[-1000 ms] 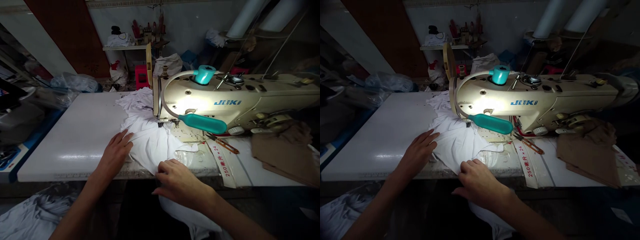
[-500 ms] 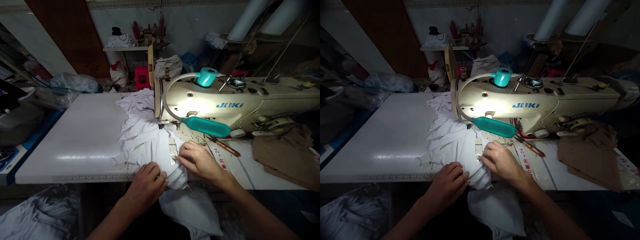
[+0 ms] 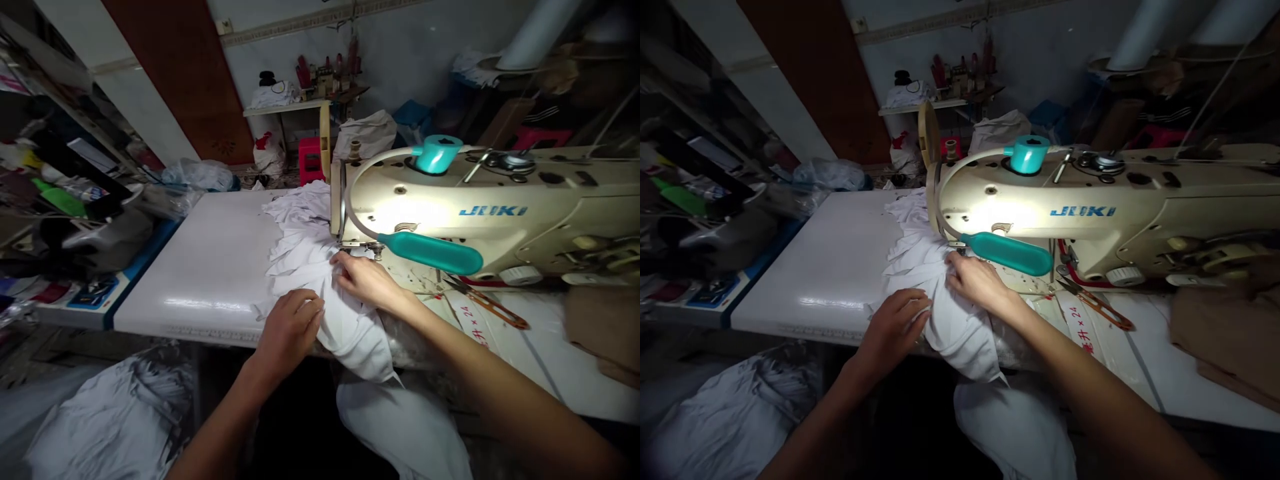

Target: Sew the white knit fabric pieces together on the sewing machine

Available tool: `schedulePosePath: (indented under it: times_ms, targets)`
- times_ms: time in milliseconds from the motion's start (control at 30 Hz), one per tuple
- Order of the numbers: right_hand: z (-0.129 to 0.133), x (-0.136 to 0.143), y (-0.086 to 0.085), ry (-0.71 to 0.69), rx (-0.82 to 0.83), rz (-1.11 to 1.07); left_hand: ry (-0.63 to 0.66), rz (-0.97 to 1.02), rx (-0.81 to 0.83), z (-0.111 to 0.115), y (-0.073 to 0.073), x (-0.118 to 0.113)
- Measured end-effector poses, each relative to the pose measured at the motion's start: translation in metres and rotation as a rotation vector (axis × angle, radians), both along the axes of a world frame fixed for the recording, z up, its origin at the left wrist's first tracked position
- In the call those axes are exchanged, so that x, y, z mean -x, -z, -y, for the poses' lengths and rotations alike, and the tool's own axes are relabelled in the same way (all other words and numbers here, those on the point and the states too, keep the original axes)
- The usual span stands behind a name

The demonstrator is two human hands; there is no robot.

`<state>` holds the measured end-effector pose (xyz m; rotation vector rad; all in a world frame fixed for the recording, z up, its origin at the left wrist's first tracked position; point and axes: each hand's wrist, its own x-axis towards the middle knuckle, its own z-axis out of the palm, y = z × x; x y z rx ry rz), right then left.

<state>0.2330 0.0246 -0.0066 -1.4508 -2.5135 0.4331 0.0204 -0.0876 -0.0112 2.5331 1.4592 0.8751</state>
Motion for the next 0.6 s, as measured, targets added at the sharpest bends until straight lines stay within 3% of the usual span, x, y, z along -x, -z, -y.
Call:
schedulePosePath:
  times_ms: [267, 600]
  targets:
    - [-0.002, 0.002, 0.0, -0.079, 0.072, -0.066, -0.18, 0.016, 0.004, -0.023, 0.002, 0.044]
    - [0.02, 0.022, -0.016, -0.251, 0.165, -0.173, -0.066, 0.014, 0.126, -0.023, 0.006, 0.038]
